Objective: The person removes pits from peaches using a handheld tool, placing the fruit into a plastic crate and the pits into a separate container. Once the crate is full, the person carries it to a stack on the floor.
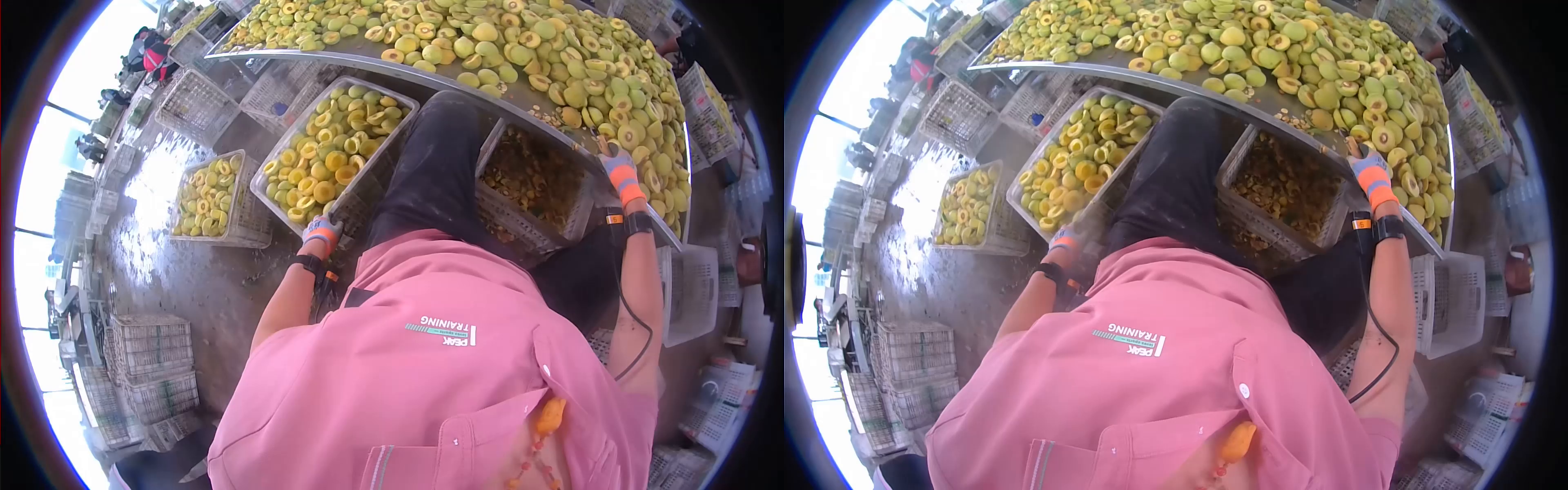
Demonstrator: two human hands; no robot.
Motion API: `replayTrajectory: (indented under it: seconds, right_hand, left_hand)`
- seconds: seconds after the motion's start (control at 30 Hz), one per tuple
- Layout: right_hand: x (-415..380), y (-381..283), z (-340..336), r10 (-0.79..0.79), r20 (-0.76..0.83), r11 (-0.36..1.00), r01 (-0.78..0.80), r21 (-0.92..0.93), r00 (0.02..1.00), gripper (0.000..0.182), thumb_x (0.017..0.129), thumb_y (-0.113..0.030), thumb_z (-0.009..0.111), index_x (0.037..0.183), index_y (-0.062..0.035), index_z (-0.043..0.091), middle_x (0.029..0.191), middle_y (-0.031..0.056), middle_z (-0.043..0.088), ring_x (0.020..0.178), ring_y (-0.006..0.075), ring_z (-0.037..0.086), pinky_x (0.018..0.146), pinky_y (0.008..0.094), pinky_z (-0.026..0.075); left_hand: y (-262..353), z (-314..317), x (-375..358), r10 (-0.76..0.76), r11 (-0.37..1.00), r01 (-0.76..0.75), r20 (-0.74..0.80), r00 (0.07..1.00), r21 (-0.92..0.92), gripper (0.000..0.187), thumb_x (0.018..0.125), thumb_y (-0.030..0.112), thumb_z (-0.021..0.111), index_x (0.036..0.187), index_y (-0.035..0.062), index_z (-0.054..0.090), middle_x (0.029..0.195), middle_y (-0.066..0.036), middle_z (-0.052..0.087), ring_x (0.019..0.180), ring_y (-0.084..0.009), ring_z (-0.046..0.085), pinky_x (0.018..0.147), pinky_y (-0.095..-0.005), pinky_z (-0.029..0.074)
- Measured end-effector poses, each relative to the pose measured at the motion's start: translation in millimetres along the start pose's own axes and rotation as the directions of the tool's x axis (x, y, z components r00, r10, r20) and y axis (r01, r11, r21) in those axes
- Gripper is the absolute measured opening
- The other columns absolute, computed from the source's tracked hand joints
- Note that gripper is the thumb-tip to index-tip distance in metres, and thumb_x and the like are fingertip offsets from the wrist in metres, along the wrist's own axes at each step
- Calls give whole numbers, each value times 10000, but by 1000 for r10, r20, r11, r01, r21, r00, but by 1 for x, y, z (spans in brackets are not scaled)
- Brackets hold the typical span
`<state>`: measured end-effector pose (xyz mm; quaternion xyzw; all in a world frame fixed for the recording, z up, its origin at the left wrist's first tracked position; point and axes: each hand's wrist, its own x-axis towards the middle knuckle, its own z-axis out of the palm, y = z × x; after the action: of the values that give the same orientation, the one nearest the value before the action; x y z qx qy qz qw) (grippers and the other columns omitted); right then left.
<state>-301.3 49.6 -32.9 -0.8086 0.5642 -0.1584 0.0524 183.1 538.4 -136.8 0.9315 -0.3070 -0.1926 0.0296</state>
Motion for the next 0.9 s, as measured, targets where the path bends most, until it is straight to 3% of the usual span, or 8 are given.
replayTrajectory:
  seconds: [0.1, 0.2, 0.23, 0.27, 0.3, 0.53, 0.8, 0.9]
  right_hand:
    - [19, 12, 14, 51, 72, 999, -52, 16, 996, 547, 745, -430, 695, 1109, -29, 620, 996, 242, 657, 917, 387, 633, 779, 438, 504]
    - [10, 26, 21, -485, 68, 657, 414, -630, 872, 264, 928, -320, 486, 963, -140, 675, 735, 178, 637, 693, 340, 647, 611, 473, 521]
    - [11, 14, 11, -244, 141, 750, 279, -600, 959, 277, 881, -358, 558, 976, -127, 677, 796, 208, 654, 773, 367, 648, 684, 462, 522]
    - [16, 9, 11, 243, -54, 970, -242, 25, 969, 377, 812, -414, 629, 996, -89, 680, 883, 229, 666, 868, 398, 631, 769, 443, 511]
    - [11, -2, -3, 282, -61, 950, -270, 158, 958, 513, 744, -478, 666, 1007, -38, 675, 964, 245, 661, 920, 417, 614, 825, 430, 492]
    - [45, -61, 5, 177, 197, 983, -182, 5, 964, 562, 797, -473, 596, 1160, -45, 604, 1124, 225, 622, 1055, 377, 579, 880, 449, 466]
    - [89, -81, 50, 121, 175, 987, -99, -129, 977, 605, 809, -523, 602, 1145, -22, 558, 1052, 166, 658, 904, 313, 649, 743, 402, 512]
    - [78, -71, 12, 103, 573, 752, -440, 490, 813, 534, 811, -557, 619, 1017, -65, 599, 848, 53, 647, 621, 161, 606, 535, 289, 473]
  left_hand:
    - [23, -31, -4, 23, 991, -26, -27, 999, -128, 470, 839, 414, 540, 1127, 54, 633, 1069, -189, 654, 1057, -372, 592, 879, -423, 471]
    - [41, -37, 24, 145, 907, -252, -312, 939, -337, 329, 897, 281, 543, 1069, 24, 657, 990, -187, 683, 920, -312, 651, 803, -376, 494]
    - [54, -46, 38, 106, 844, -257, -323, 940, -471, 267, 926, 188, 518, 1052, -1, 657, 967, -131, 699, 877, -226, 654, 782, -330, 502]
    - [64, -52, 54, 79, 659, -287, -315, 946, -695, 248, 932, 144, 501, 1046, -15, 654, 952, -111, 698, 867, -201, 646, 788, -314, 502]
    - [76, -60, 67, 35, 428, -270, -282, 959, -863, 233, 938, 99, 484, 1039, -29, 650, 937, -91, 697, 857, -177, 639, 794, -298, 503]
    - [283, -150, 3, 528, 226, -720, -539, 657, -656, 217, 889, -32, 467, 1019, -34, 641, 992, -94, 661, 910, -173, 623, 826, -288, 496]
    - [352, -111, 10, 852, 149, -941, -444, 278, -303, 223, 772, 21, 578, 979, 38, 660, 924, -134, 646, 886, -332, 611, 802, -369, 484]
    - [351, -109, 17, 843, 195, -828, -341, 415, -526, 224, 815, 11, 555, 1014, 26, 655, 932, -112, 654, 893, -278, 625, 810, -328, 483]
